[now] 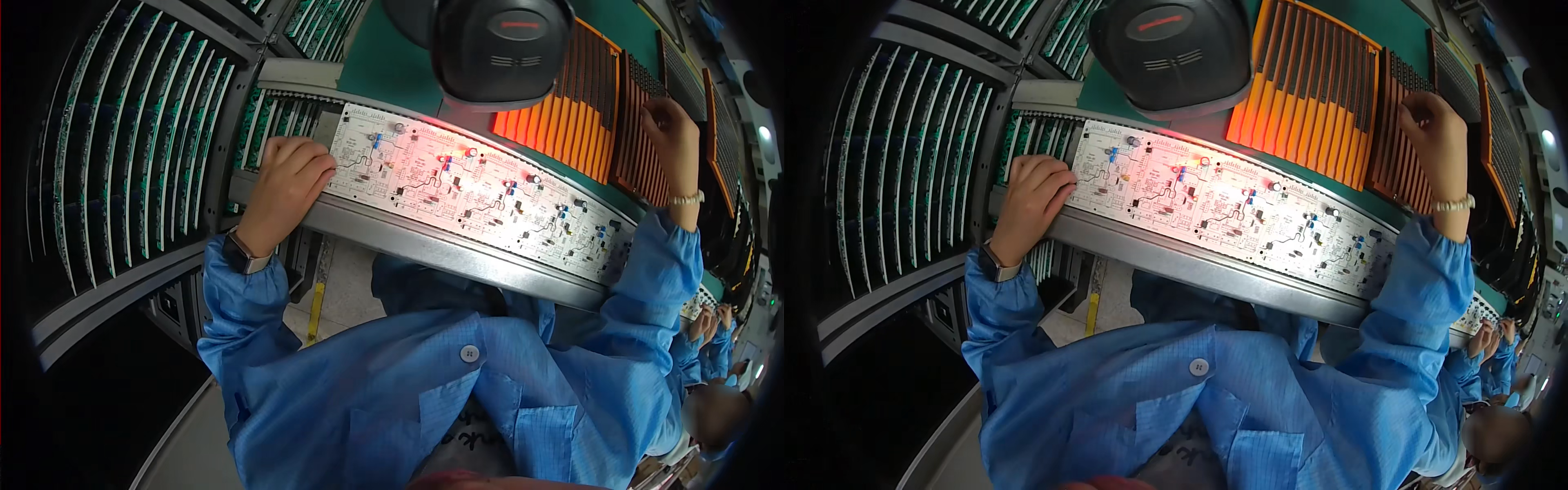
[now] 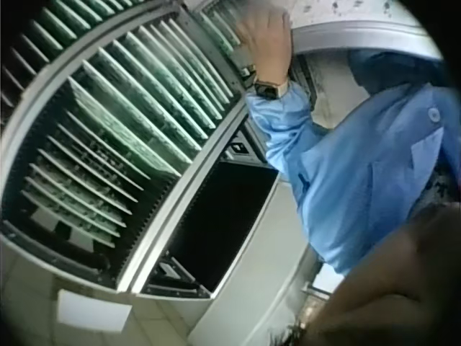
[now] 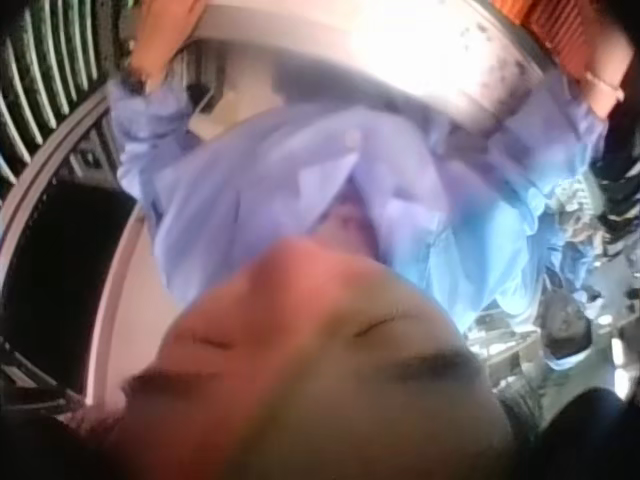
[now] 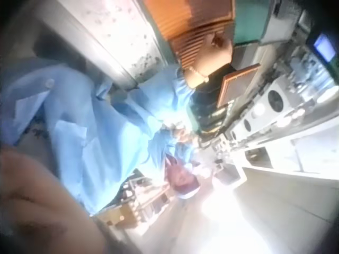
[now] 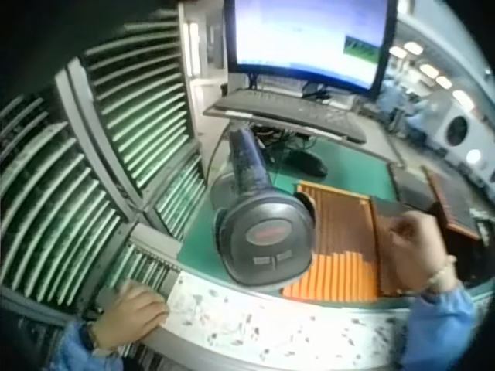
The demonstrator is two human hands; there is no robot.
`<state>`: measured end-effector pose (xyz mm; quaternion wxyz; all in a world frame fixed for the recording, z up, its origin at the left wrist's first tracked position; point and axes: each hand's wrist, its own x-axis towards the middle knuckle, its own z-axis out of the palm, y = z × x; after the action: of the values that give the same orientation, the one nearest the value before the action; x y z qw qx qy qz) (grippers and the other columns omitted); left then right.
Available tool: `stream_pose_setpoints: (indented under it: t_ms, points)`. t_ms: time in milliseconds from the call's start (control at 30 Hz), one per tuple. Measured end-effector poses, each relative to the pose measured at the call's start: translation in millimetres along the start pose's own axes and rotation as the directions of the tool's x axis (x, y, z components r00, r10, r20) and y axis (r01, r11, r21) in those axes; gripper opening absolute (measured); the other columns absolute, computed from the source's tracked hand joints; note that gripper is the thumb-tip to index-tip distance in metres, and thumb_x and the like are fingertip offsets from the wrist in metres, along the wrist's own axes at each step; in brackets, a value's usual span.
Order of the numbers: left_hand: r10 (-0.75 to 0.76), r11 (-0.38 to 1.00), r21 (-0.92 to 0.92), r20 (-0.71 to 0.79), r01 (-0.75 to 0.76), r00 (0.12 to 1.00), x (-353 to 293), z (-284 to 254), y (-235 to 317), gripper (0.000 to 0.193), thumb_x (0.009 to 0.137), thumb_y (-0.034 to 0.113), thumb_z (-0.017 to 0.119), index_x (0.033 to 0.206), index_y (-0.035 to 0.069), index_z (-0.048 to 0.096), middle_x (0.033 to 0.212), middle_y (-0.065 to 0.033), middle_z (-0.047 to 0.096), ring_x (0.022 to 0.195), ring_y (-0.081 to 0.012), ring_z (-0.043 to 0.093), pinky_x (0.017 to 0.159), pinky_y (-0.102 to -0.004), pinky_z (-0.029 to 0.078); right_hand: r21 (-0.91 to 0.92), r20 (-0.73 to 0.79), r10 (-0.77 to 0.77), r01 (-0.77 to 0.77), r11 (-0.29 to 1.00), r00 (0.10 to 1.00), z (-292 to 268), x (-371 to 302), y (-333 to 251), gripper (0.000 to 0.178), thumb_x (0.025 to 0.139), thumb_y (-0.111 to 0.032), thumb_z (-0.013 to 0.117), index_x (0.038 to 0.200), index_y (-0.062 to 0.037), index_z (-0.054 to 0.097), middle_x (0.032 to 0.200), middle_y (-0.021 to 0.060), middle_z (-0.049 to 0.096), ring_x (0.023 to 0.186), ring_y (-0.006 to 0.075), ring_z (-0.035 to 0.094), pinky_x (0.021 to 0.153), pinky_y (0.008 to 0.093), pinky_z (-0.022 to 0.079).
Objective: Manual assembly of electronic components onto a printed circuit board.
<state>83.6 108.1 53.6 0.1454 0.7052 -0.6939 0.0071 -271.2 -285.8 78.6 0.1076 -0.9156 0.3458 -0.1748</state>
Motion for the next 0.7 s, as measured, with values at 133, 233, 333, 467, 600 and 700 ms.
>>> stream_pose_setpoints:
  t_ms: [133, 233, 333, 467, 600, 700]
  points:
    - [0.019, 1.0, -0.002, 0.0, -0.019, 1.0, -4, -1, -2, 0.017, 0.081, 0.005, 0.07, 0.096, 0.004, 0.064, 0.1, -0.0066, 0.061, 0.101, -0.0267, 0.055, 0.091, -0.0394, 0.04, 0.059, -0.073, -0.003, 0.007, 0.998, 0.997, -14, -16, -47, 0.014, 0.086, -0.007, 0.07, 0.097, 0.0004, 0.068, 0.085, 0.0067, 0.068, 0.07, 0.0107, 0.062, 0.065, 0.0243, 0.05]
    - [0.029, 1.0, 0.01, 0.008, -0.029, 1.0, -4, -1, -5, 0.017, 0.081, 0.006, 0.07, 0.097, 0.004, 0.064, 0.101, -0.0064, 0.061, 0.101, -0.0261, 0.056, 0.091, -0.0399, 0.04, 0.053, -0.112, -0.047, 0.053, 0.997, 0.993, -19, -28, -81, 0.013, 0.084, -0.004, 0.07, 0.096, 0.0003, 0.068, 0.085, 0.0054, 0.066, 0.069, 0.0095, 0.06, 0.064, 0.0236, 0.049]
    - [0.045, 0.999, 0.022, 0.013, -0.045, 0.999, -3, -1, -4, 0.017, 0.082, 0.006, 0.07, 0.098, 0.003, 0.064, 0.102, -0.0066, 0.061, 0.102, -0.0258, 0.056, 0.092, -0.0405, 0.04, 0.073, -0.087, -0.091, 0.097, 0.993, 0.992, -23, -37, -113, 0.012, 0.082, 0.0, 0.07, 0.093, 0.0013, 0.066, 0.084, 0.0052, 0.065, 0.069, 0.0094, 0.059, 0.064, 0.0236, 0.048]
    - [0.077, 0.997, 0.01, -0.005, -0.077, 0.997, 1, 0, -6, 0.017, 0.081, 0.009, 0.07, 0.096, 0.004, 0.063, 0.101, -0.0055, 0.06, 0.101, -0.022, 0.057, 0.093, -0.041, 0.039, 0.124, -0.088, -0.103, 0.114, 0.986, 0.991, -21, -47, -147, 0.012, 0.08, 0.004, 0.07, 0.09, 0.002, 0.064, 0.084, 0.0056, 0.064, 0.07, 0.0101, 0.058, 0.064, 0.0233, 0.047]
    - [0.068, 0.998, 0.005, 0.0, -0.068, 0.998, -4, 3, -5, 0.017, 0.081, 0.009, 0.07, 0.096, 0.004, 0.063, 0.1, -0.005, 0.06, 0.1, -0.0215, 0.057, 0.093, -0.0411, 0.039, 0.175, -0.073, -0.136, 0.147, 0.974, 0.988, -13, -52, -174, 0.014, 0.077, 0.006, 0.071, 0.088, 0.0023, 0.062, 0.083, 0.0076, 0.063, 0.07, 0.0145, 0.058, 0.064, 0.0256, 0.047]
    - [0.097, 0.995, -0.007, -0.001, -0.097, 0.995, 0, 2, -6, 0.017, 0.081, 0.009, 0.07, 0.095, 0.004, 0.063, 0.099, -0.0053, 0.06, 0.1, -0.0213, 0.057, 0.093, -0.0416, 0.04, 0.201, -0.05, -0.167, 0.174, 0.964, 0.985, -11, -54, -187, 0.018, 0.073, 0.008, 0.072, 0.087, 0.002, 0.063, 0.084, 0.0095, 0.063, 0.071, 0.0195, 0.06, 0.063, 0.028, 0.048]
